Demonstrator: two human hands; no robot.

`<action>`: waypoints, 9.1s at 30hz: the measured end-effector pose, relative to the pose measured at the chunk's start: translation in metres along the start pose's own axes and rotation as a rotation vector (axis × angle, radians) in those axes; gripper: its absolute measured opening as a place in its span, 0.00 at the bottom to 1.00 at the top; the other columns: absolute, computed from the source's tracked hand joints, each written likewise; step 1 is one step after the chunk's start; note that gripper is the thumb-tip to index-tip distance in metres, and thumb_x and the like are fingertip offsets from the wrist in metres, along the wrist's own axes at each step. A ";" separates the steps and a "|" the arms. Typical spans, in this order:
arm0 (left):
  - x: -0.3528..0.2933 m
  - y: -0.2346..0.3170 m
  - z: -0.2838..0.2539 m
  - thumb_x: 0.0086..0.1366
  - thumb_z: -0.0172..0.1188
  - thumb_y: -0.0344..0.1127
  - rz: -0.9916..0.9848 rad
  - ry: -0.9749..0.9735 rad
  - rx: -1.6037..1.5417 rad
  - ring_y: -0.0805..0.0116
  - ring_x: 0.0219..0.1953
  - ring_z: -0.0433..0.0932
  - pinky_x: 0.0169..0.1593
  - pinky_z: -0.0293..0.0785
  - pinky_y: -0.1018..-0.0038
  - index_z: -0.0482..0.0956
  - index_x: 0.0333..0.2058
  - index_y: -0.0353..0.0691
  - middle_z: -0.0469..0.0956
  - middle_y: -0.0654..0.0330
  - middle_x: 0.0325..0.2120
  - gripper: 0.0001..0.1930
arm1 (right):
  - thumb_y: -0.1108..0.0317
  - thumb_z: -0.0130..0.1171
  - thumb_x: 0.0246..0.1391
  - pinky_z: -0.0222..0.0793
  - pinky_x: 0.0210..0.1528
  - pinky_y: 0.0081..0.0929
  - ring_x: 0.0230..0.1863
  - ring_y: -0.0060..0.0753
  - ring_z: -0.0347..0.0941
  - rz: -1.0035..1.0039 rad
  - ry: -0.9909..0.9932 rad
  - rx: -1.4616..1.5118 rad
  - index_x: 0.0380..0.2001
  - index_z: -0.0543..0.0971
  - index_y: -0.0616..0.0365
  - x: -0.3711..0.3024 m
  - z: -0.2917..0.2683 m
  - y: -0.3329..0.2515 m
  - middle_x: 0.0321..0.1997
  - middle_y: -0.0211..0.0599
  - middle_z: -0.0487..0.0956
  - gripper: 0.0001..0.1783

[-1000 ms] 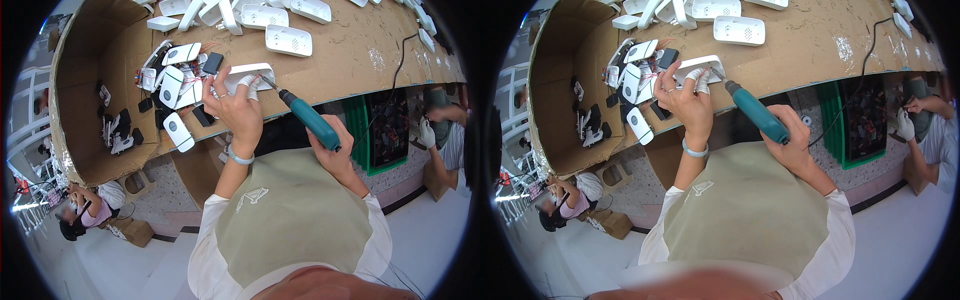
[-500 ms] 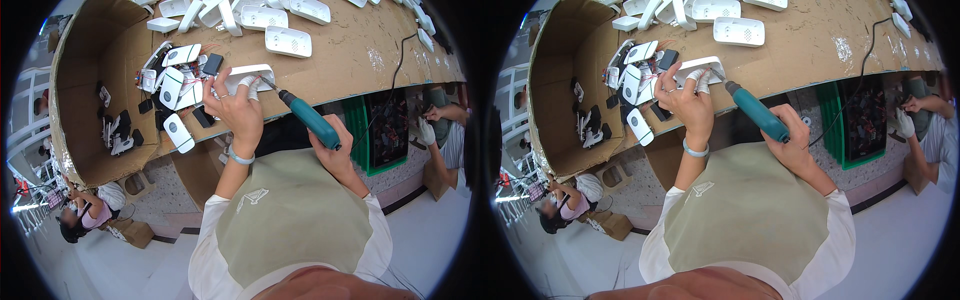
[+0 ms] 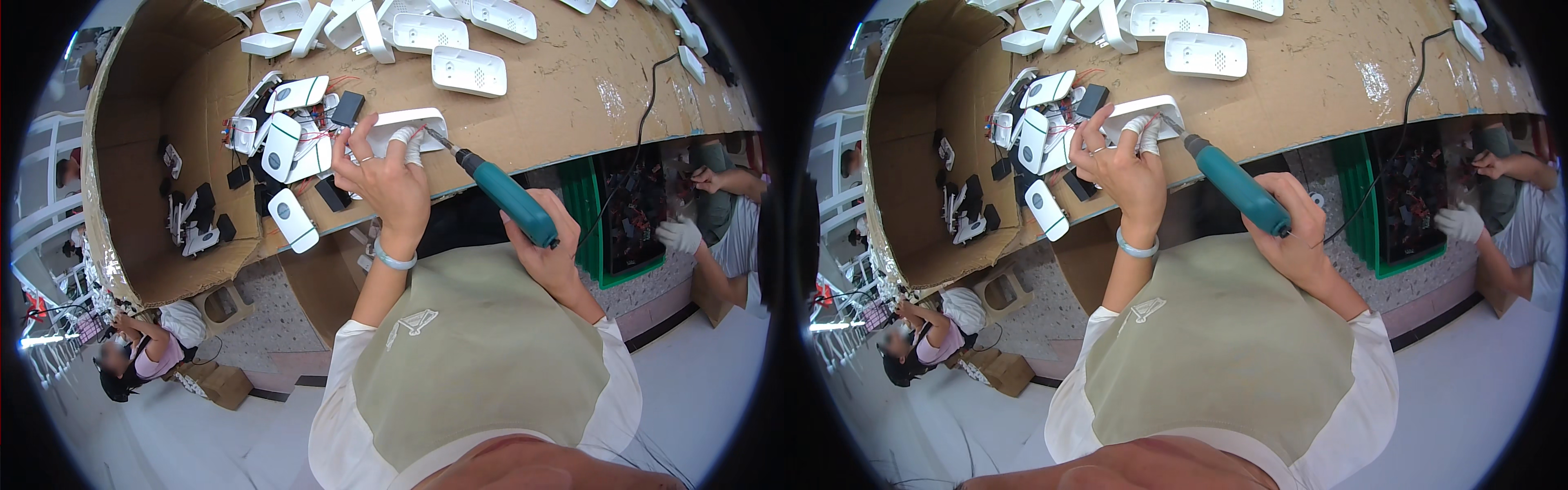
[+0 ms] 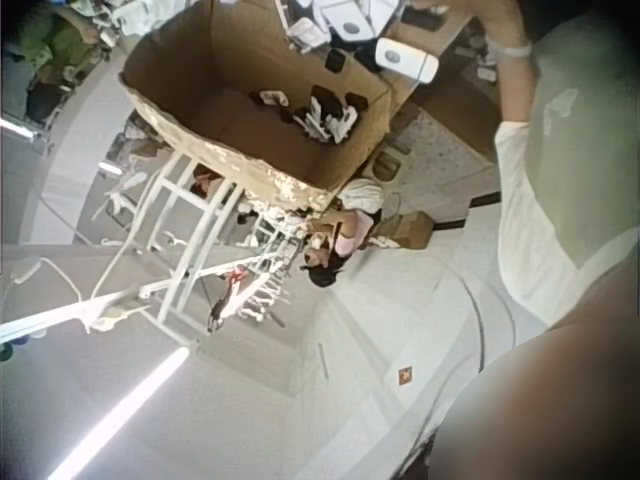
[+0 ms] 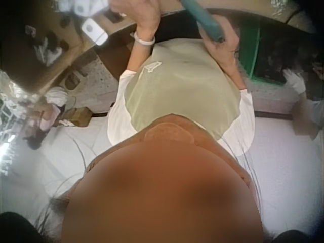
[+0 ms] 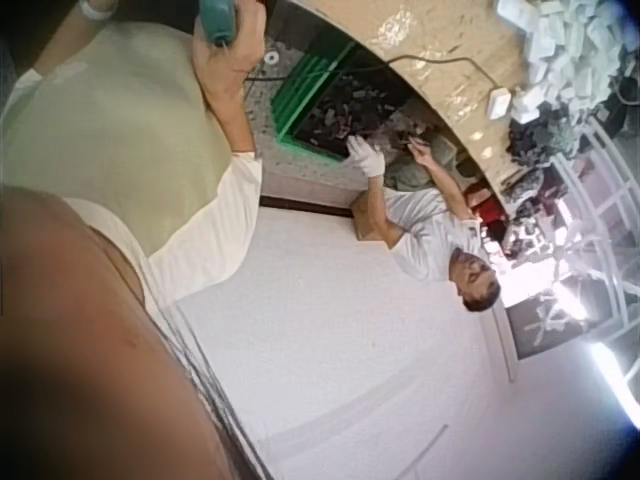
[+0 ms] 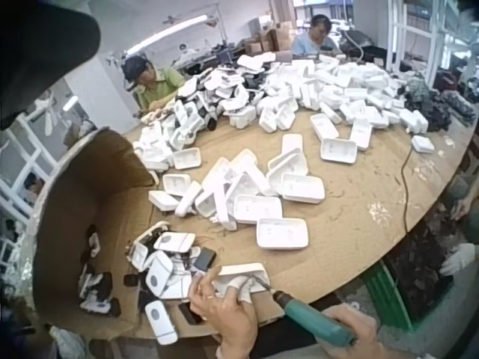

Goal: Assembling electronic components into plastic housings and soldering wires inside the cases at a factory workbench.

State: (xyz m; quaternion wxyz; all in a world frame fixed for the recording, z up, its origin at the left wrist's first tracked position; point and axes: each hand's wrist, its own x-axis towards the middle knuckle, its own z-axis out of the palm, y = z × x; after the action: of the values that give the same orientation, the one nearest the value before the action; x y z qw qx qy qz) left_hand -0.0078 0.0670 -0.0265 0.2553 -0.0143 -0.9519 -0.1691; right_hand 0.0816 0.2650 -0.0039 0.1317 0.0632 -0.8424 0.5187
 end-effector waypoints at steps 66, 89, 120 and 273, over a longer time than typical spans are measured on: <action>0.005 -0.004 0.002 0.47 0.67 0.29 0.117 0.055 -0.083 0.48 0.62 0.64 0.60 0.51 0.52 0.88 0.31 0.42 0.78 0.55 0.53 0.09 | 0.80 0.68 0.49 0.73 0.37 0.30 0.34 0.42 0.77 0.064 0.041 -0.019 0.38 0.78 0.63 -0.006 0.014 0.000 0.35 0.43 0.79 0.12; 0.003 -0.005 0.004 0.50 0.69 0.30 0.113 0.065 -0.090 0.48 0.62 0.65 0.58 0.52 0.52 0.88 0.33 0.42 0.78 0.55 0.53 0.09 | 0.81 0.69 0.49 0.74 0.38 0.30 0.34 0.43 0.78 0.026 0.056 -0.060 0.39 0.78 0.63 -0.002 0.009 -0.012 0.37 0.44 0.80 0.14; -0.031 -0.031 -0.074 0.60 0.71 0.28 0.011 0.044 -0.658 0.57 0.50 0.76 0.53 0.74 0.66 0.82 0.43 0.32 0.72 0.50 0.51 0.13 | 0.78 0.65 0.59 0.66 0.27 0.14 0.26 0.13 0.71 0.255 0.376 0.122 0.45 0.82 0.65 -0.029 -0.013 -0.009 0.41 0.35 0.85 0.10; -0.002 0.015 0.018 0.48 0.67 0.27 0.045 0.065 0.013 0.48 0.53 0.67 0.57 0.56 0.51 0.81 0.29 0.32 0.76 0.54 0.51 0.09 | 0.81 0.70 0.49 0.70 0.34 0.29 0.29 0.41 0.74 0.007 -0.038 0.081 0.37 0.79 0.65 0.026 -0.010 0.028 0.30 0.43 0.77 0.12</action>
State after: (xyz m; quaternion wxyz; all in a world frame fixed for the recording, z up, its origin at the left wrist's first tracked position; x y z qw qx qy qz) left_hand -0.0131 0.0871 -0.0373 0.2899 -0.0287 -0.9436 -0.1574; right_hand 0.0513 0.2871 -0.0159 0.1111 0.0756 -0.8234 0.5513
